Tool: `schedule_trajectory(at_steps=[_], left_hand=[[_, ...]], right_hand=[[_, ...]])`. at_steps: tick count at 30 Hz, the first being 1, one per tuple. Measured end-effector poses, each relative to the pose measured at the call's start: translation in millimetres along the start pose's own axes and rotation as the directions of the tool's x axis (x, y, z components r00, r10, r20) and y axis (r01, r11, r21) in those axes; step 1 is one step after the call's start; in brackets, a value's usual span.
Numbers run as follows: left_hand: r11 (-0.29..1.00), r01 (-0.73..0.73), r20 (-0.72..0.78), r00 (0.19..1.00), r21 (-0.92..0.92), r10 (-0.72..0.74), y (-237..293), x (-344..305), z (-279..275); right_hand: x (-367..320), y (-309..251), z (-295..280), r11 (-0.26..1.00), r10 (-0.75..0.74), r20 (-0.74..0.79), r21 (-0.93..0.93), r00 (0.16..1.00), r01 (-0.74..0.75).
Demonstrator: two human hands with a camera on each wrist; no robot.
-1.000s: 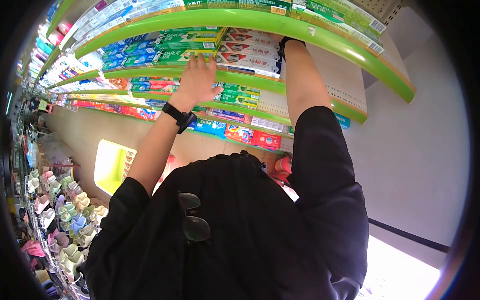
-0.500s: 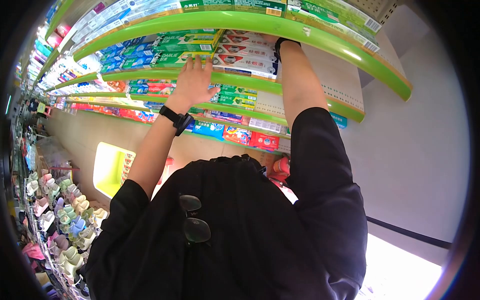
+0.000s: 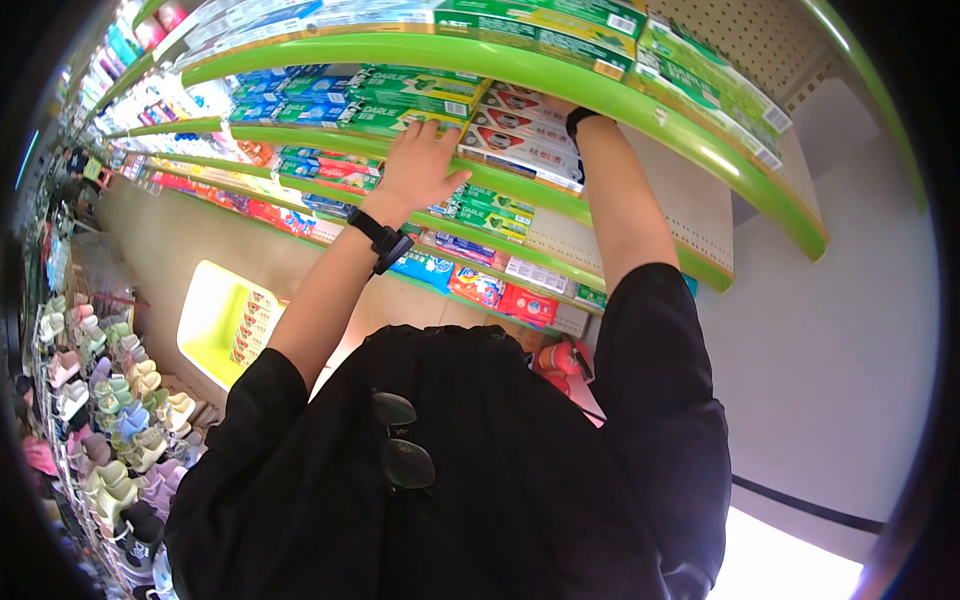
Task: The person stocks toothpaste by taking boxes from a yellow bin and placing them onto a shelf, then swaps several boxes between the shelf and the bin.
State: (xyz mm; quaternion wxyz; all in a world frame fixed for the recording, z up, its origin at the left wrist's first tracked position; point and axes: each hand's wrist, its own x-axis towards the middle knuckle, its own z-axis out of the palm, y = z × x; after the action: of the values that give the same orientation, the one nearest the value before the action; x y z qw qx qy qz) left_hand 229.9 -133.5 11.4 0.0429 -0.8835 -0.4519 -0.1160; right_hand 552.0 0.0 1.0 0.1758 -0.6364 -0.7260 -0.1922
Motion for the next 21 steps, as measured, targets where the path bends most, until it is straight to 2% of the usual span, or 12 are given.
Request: schedule_trajectory(at_steps=[2, 3, 5, 7, 9, 11, 13, 14, 16, 17, 19, 21], left_hand=[[0.993, -0.011, -0.183, 0.983, -0.119, -0.011, -8.4, -2.0, 11.9], [0.993, 0.001, -0.19, 0.982, -0.121, -0.024, -11.2, -3.8, 15.9], [0.984, -0.075, -0.311, 0.95, -0.162, 0.021, -14.8, -6.4, 24.4], [0.974, -0.095, -0.34, 0.94, -0.207, 0.02, -17.3, -10.0, 31.0], [0.961, -0.12, -0.37, 0.929, -0.25, 0.019, -21.1, -10.3, 34.8], [0.932, -0.155, -0.394, 0.919, -0.329, 0.013, -23.4, -12.3, 38.4], [0.934, -0.158, -0.417, 0.909, -0.32, 0.011, -24.0, -12.8, 42.4], [0.938, -0.163, -0.435, 0.901, -0.307, 0.014, -23.6, -13.0, 44.6], [0.929, -0.173, -0.433, 0.901, -0.326, 0.016, -22.8, -11.2, 42.9], [0.923, -0.182, -0.43, 0.902, -0.34, 0.019, -22.8, -8.7, 40.9], [0.908, -0.212, -0.439, 0.898, -0.361, 0.035, -26.8, -12.1, 41.2], [0.893, -0.24, -0.449, 0.892, -0.382, 0.048, -31.6, -15.0, 39.6]], right_hand=[[3.4, -18.6, -22.7, 0.998, -0.057, 0.018, 0.041, 0.998, 0.057], [1.6, -22.5, -24.5, 0.997, -0.072, 0.016, 0.04, 0.997, 0.071], [1.9, -24.1, -31.9, 0.998, -0.057, 0.086, 0.045, 0.995, 0.054], [0.5, -24.2, -29.5, 0.997, -0.061, 0.052, 0.06, 0.997, 0.058], [-0.4, -24.5, -28.6, 0.99, -0.142, -0.053, -0.025, 0.988, 0.141], [-1.1, -28.2, -26.9, 0.988, -0.152, -0.045, -0.004, 0.987, 0.152], [-9.9, -49.2, -44.9, 0.977, -0.211, -0.04, -0.031, 0.977, 0.21], [-8.6, -53.0, -45.6, 0.977, -0.211, -0.037, -0.037, 0.977, 0.209], [-7.1, -56.8, -47.5, 0.982, -0.18, 0.062, 0.073, 0.982, 0.176], [-7.7, -57.5, -49.5, 0.985, -0.165, 0.057, 0.064, 0.985, 0.161], [-11.9, -65.5, -62.9, 0.974, -0.154, 0.009, 0.171, 0.988, 0.151], [-13.0, -69.5, -71.7, 0.988, -0.105, 0.026, 0.118, 0.994, 0.101]])
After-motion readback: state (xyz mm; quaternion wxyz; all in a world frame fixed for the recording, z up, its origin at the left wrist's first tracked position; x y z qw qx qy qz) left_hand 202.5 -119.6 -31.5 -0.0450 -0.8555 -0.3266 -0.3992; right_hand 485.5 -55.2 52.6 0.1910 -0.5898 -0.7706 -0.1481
